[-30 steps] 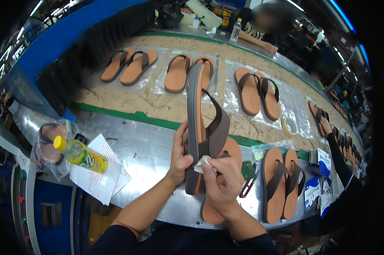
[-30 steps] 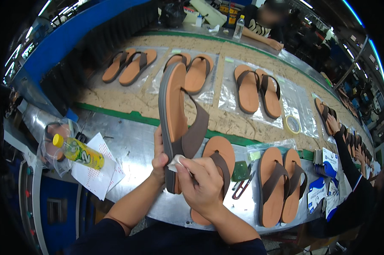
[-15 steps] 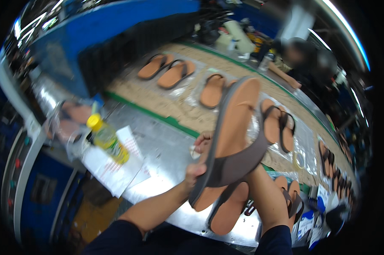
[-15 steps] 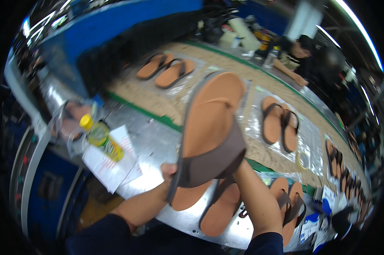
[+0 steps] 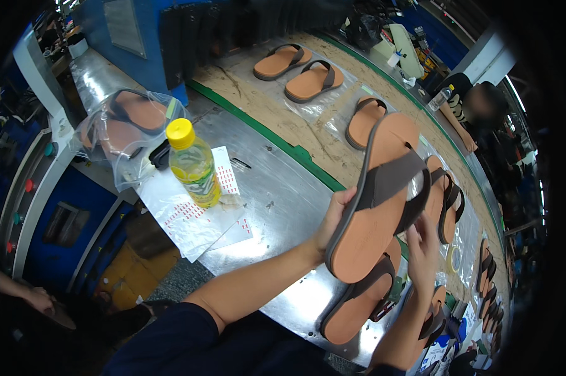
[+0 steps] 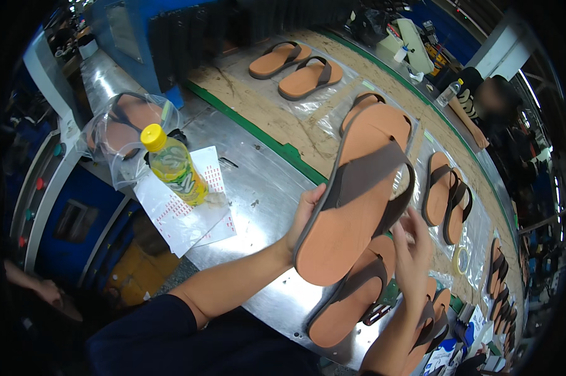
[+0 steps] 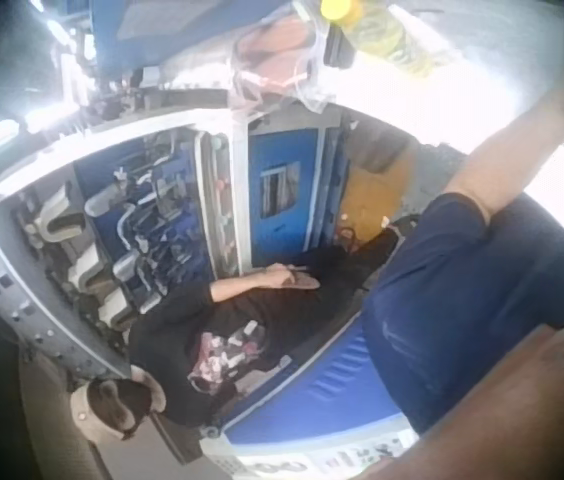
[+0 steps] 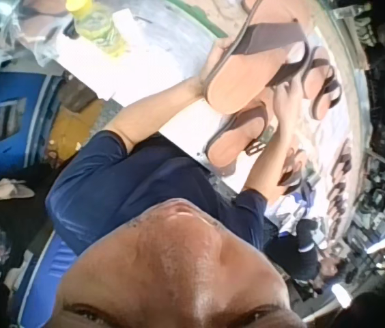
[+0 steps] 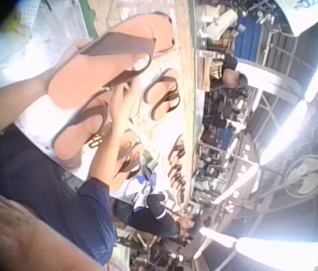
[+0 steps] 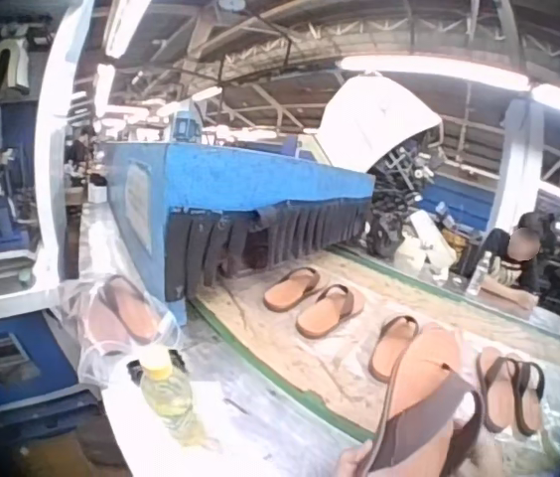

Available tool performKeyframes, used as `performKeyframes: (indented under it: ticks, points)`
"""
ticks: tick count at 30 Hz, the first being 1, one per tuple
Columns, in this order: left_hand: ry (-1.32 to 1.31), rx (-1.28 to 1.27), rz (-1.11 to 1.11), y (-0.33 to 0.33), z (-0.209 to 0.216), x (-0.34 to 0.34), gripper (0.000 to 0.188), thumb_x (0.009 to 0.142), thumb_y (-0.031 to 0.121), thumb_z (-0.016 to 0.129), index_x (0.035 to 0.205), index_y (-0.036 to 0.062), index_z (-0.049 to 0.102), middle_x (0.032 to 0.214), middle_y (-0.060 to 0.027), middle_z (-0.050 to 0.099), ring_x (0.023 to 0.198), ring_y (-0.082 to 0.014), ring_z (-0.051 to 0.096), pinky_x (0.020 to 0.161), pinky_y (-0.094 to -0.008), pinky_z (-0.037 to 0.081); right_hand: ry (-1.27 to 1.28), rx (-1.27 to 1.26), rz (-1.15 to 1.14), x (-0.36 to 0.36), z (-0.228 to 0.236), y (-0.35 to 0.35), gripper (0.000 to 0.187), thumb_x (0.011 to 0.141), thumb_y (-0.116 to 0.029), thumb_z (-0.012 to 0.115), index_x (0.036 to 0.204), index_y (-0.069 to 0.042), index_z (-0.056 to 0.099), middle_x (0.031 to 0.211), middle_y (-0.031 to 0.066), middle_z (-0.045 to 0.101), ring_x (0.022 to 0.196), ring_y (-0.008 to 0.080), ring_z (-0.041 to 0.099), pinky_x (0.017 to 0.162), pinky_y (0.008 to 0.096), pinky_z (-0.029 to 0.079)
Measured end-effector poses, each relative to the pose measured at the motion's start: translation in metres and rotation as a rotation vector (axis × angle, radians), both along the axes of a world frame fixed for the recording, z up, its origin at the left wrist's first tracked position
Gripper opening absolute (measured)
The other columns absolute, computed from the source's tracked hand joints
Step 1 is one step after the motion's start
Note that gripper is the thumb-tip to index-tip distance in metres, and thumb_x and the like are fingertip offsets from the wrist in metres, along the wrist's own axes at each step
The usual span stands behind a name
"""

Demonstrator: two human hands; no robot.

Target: The person picks up brown flip-flops from a conveyor belt, wipes the soles and straps with a white cloth, and uses a green sponge to scrub the footbed. They inspect the sandals by turning them over and then place them back on the belt.

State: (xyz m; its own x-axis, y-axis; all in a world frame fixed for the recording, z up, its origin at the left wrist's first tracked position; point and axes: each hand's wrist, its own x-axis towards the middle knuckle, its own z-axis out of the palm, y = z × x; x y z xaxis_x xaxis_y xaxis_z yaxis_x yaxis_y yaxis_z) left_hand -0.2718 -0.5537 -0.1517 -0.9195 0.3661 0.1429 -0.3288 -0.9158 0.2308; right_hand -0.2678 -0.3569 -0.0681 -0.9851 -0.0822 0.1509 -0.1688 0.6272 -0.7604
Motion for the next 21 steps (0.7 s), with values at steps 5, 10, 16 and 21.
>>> performKeyframes:
  ticks: [5, 10, 16, 21]
  points:
    - [0.096, -0.037, -0.001, 0.003, 0.005, -0.007, 0.052, 0.096, 0.043, 0.052, 0.13, 0.0036, 0.049, 0.113, -0.012, 0.064, 0.098, -0.0179, 0.066, 0.084, -0.0324, 0.055, -0.428, 0.038, -0.231, 0.124, -0.014, 0.046, 0.074, 0.082, -0.018, 0.076, 0.143, 0.004, 0.04, 0.095, 0.007, 0.052, 0.077, 0.0132, 0.053, 0.068, 0.0273, 0.049]
    - [0.165, -0.372, 0.023, -0.011, 0.007, -0.006, 0.071, 0.085, 0.02, 0.066, 0.144, 0.0027, 0.032, 0.121, -0.014, 0.059, 0.106, -0.0208, 0.064, 0.091, -0.0333, 0.053, -0.078, 0.319, -0.2, 0.135, -0.049, 0.027, 0.062, 0.086, -0.014, 0.072, 0.138, 0.008, 0.045, 0.09, 0.0121, 0.053, 0.07, 0.0203, 0.053, 0.058, 0.0317, 0.045]
    - [-0.024, -0.448, 0.133, 0.012, -0.006, -0.008, 0.068, 0.082, 0.011, 0.059, 0.143, 0.0054, 0.032, 0.129, -0.0098, 0.049, 0.117, -0.0171, 0.052, 0.101, -0.0323, 0.043, -0.136, 0.062, -0.135, 0.105, -0.021, 0.046, 0.037, 0.101, -0.027, 0.049, 0.117, 0.001, 0.067, 0.117, 0.0198, 0.067, 0.1, 0.029, 0.063, 0.091, 0.0331, 0.048]
    - [0.147, -0.284, 0.054, 0.02, -0.003, 0.003, 0.075, 0.093, 0.022, 0.058, 0.155, 0.0119, 0.015, 0.142, -0.0088, 0.045, 0.12, -0.0154, 0.052, 0.102, -0.0314, 0.044, -0.044, -0.319, -0.276, 0.103, 0.026, 0.032, 0.033, 0.096, -0.03, 0.052, 0.098, 0.001, 0.064, 0.093, 0.0203, 0.064, 0.08, 0.0338, 0.058, 0.075, 0.0411, 0.048]
